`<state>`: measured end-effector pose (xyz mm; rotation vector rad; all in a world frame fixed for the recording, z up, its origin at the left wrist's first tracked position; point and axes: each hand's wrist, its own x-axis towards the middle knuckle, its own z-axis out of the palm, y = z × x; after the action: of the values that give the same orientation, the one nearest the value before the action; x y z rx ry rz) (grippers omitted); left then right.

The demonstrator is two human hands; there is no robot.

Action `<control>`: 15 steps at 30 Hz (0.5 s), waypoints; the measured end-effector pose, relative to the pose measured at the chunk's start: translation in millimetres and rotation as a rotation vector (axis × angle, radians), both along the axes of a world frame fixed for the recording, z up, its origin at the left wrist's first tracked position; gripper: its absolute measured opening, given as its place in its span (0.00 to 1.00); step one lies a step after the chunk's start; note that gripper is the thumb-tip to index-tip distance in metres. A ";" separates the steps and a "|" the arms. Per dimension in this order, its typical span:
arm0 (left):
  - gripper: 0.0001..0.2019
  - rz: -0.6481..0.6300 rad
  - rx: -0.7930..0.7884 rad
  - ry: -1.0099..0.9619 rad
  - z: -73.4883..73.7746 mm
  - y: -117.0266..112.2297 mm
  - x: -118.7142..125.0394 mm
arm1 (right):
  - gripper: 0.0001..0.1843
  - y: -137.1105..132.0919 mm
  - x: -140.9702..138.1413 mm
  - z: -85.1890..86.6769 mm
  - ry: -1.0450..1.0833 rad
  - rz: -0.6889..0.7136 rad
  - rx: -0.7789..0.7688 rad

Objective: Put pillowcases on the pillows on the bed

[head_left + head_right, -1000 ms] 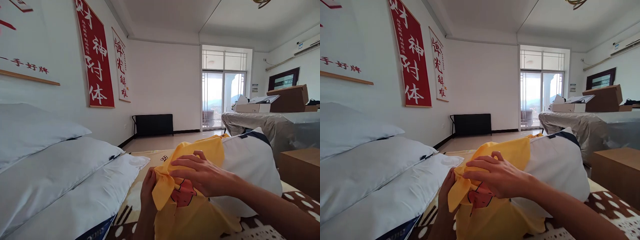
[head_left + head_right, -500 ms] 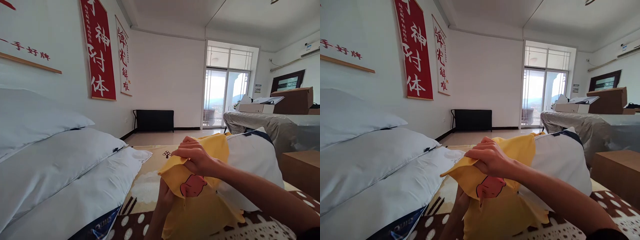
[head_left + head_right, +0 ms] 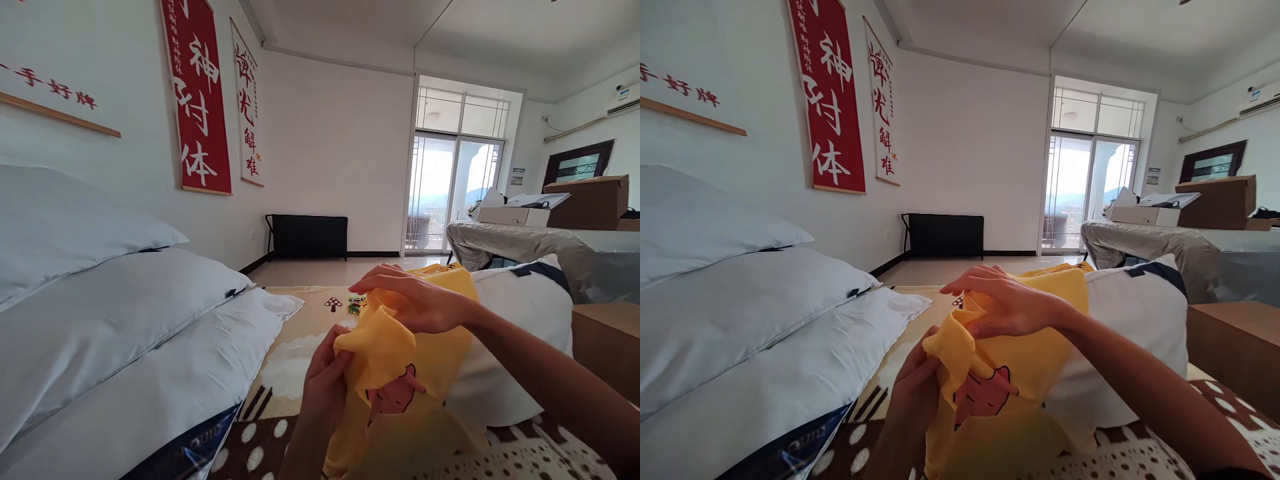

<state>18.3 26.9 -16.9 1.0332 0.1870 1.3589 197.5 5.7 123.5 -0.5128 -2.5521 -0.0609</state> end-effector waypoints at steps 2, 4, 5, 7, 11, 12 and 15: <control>0.14 -0.057 -0.023 -0.079 0.9 -0.2 1.9 | 0.27 -2.5 8.8 -0.4 -0.124 -0.034 -0.002; 0.14 -0.051 0.005 -0.110 2.5 -1.6 4.1 | 0.20 0.1 11.2 -7.7 -0.164 -0.092 0.006; 0.14 -0.021 0.029 -0.103 3.8 -2.9 4.5 | 0.14 2.8 10.5 -13.0 -0.157 -0.113 0.018; 0.13 0.108 0.081 -0.020 6.9 -6.4 2.4 | 0.07 9.8 6.8 -24.3 -0.124 -0.124 0.054; 0.13 0.442 0.271 0.360 11.3 -11.8 -11.3 | 0.07 20.1 -1.3 -39.2 0.041 -0.062 0.087; 0.12 0.489 0.344 0.465 11.8 -12.4 -14.9 | 0.07 20.4 -2.9 -41.2 0.094 -0.059 0.073; 0.10 0.551 0.479 0.704 13.6 -15.6 -20.2 | 0.07 15.5 -8.2 -45.8 0.208 -0.052 0.017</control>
<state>-1.9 11.3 -3.3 1.9510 0.7371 1.5044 189.3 21.2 77.7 -0.5494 -2.3334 -0.0456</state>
